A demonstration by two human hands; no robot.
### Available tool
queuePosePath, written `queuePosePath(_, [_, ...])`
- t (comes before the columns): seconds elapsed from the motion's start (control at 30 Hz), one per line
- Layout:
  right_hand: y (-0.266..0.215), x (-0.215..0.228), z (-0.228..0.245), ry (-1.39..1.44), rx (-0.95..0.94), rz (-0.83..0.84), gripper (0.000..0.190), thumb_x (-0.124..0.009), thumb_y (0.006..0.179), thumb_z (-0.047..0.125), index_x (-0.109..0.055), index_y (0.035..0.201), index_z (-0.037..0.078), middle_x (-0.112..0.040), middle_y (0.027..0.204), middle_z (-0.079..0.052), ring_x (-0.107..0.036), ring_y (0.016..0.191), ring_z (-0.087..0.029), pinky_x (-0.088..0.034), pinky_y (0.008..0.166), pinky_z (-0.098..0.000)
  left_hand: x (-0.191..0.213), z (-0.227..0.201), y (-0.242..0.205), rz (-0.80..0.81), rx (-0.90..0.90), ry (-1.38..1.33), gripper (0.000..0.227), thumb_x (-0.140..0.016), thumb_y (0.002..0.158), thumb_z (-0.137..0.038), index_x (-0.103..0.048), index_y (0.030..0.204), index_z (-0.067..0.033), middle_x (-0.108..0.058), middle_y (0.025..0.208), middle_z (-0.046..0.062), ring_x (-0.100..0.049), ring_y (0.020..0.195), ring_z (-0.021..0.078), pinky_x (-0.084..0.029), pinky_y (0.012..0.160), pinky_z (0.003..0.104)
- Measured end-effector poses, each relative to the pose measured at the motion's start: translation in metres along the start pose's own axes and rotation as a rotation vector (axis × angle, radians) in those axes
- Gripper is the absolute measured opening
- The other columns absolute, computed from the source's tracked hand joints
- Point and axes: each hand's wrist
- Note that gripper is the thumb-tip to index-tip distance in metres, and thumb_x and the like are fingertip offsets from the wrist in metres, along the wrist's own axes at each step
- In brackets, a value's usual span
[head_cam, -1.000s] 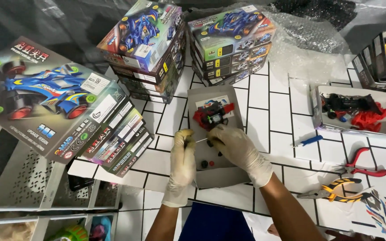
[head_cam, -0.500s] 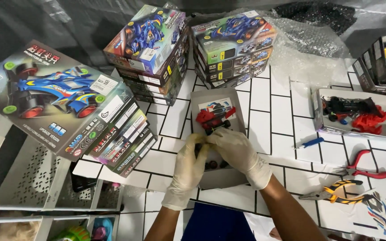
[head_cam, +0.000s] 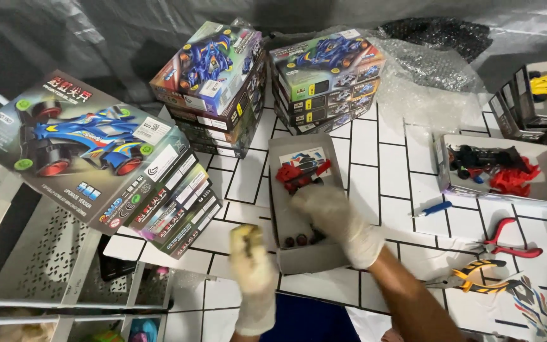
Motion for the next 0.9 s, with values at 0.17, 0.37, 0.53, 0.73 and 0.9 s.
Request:
queuePosePath(0.17, [0.039,0.073,0.004,0.12,-0.417,0.203,0.012,-0.071,0.094,0.019,-0.074,0.104,0.014,-0.071,0.092,0.001,-0.07,0.074,-0.018,-0.058,0.069,-0.0339,0.031,-0.022,-0.005,0.101,0.121,-0.014,0.036,-0.044,0.102,-0.036,-0.058,0.115,-0.0059,-0.062,0.099,0.007,-0.058,0.089,0.017,-0.047,0.082,0.031])
queuePosePath(0.37, [0.024,0.021,0.024,0.162,-0.74,0.386,0.024,-0.067,0.092,0.026,-0.077,0.112,0.017,-0.075,0.103,-0.002,-0.072,0.09,-0.024,-0.055,0.083,-0.036,0.017,-0.034,-0.002,0.308,0.013,-0.259,0.04,-0.043,0.102,-0.016,-0.054,0.138,0.0013,-0.063,0.127,0.013,-0.063,0.11,0.02,-0.05,0.097,0.031])
queuePosePath(0.53, [0.048,0.041,0.051,0.194,-0.852,0.453,0.053,-0.065,0.093,0.034,-0.06,0.143,0.018,-0.076,0.114,-0.008,-0.073,0.099,-0.025,-0.056,0.086,-0.0347,0.013,-0.029,0.01,0.296,0.286,-0.141,0.044,-0.06,0.093,0.0,-0.052,0.135,-0.0075,-0.07,0.097,0.005,-0.065,0.089,0.0158,-0.054,0.083,0.029])
queuePosePath(0.73, [0.051,0.064,0.08,0.522,-0.721,0.314,0.027,-0.075,0.084,0.015,-0.079,0.111,0.013,-0.078,0.103,0.0,-0.075,0.087,-0.015,-0.06,0.079,-0.0261,0.015,-0.019,0.029,0.556,-0.119,0.173,0.035,-0.073,0.084,-0.004,-0.055,0.115,-0.0045,-0.077,0.095,0.008,-0.078,0.087,0.0219,-0.064,0.079,0.032])
queuePosePath(0.9, [0.05,0.074,0.083,0.826,-0.892,0.417,0.023,-0.076,0.084,0.01,-0.075,0.107,0.006,-0.08,0.104,-0.008,-0.079,0.09,-0.018,-0.066,0.087,-0.0252,0.022,-0.013,0.035,0.742,-0.493,0.368,0.041,-0.07,0.093,-0.037,-0.047,0.11,-0.0077,-0.075,0.085,0.003,-0.074,0.064,0.0156,-0.064,0.056,0.03])
Point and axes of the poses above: each hand's wrist, its own y-axis towards the middle knuckle, its own x-axis out of the back of the hand, z = x × y
